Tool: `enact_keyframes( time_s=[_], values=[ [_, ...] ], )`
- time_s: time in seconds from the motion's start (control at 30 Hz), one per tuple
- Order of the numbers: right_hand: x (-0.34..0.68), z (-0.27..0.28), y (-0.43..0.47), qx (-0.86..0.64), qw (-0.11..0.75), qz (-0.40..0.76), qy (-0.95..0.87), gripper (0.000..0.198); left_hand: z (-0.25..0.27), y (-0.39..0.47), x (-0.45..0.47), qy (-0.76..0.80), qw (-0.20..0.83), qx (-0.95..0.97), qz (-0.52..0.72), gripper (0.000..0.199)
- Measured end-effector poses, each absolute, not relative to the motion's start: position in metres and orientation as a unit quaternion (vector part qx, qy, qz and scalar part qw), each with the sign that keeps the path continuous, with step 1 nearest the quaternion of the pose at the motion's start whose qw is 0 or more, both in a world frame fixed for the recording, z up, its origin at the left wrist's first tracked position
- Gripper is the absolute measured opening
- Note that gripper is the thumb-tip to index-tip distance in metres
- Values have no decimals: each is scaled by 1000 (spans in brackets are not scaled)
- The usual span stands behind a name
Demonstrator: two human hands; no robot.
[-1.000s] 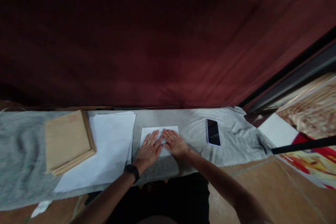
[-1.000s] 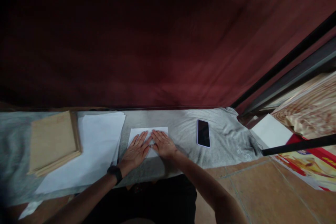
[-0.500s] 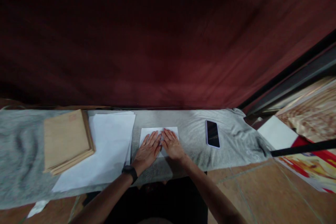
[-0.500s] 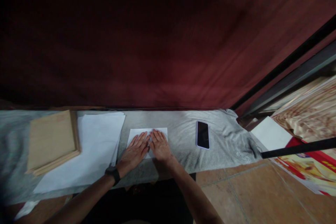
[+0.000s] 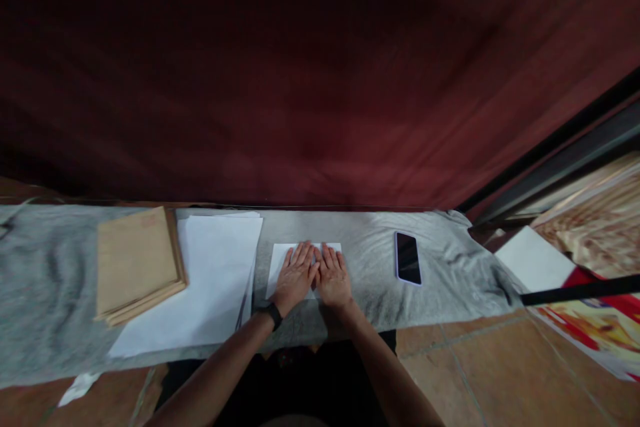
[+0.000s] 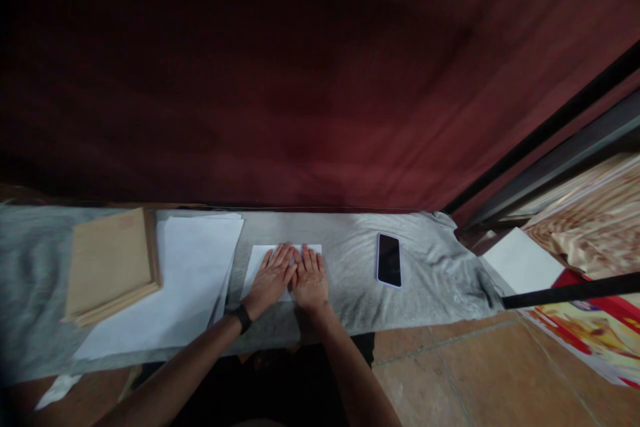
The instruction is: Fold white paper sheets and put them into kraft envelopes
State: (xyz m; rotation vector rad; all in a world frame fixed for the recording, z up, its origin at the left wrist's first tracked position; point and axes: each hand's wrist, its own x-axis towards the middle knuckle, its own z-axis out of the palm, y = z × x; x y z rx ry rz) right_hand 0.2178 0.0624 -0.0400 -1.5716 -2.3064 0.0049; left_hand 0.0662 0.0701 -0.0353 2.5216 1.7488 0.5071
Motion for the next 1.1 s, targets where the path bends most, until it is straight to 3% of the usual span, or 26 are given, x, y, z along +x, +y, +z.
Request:
enact_keyframes(
  time_s=[0.37, 1.1],
  values=[
    [219, -43, 59, -562, 215, -15, -798, 54, -39, 54, 40, 601, -45, 775, 189, 63],
    [202, -42, 54, -566, 176, -19, -805, 50, -30, 47, 49, 632, -12, 764, 128, 62]
  ],
)
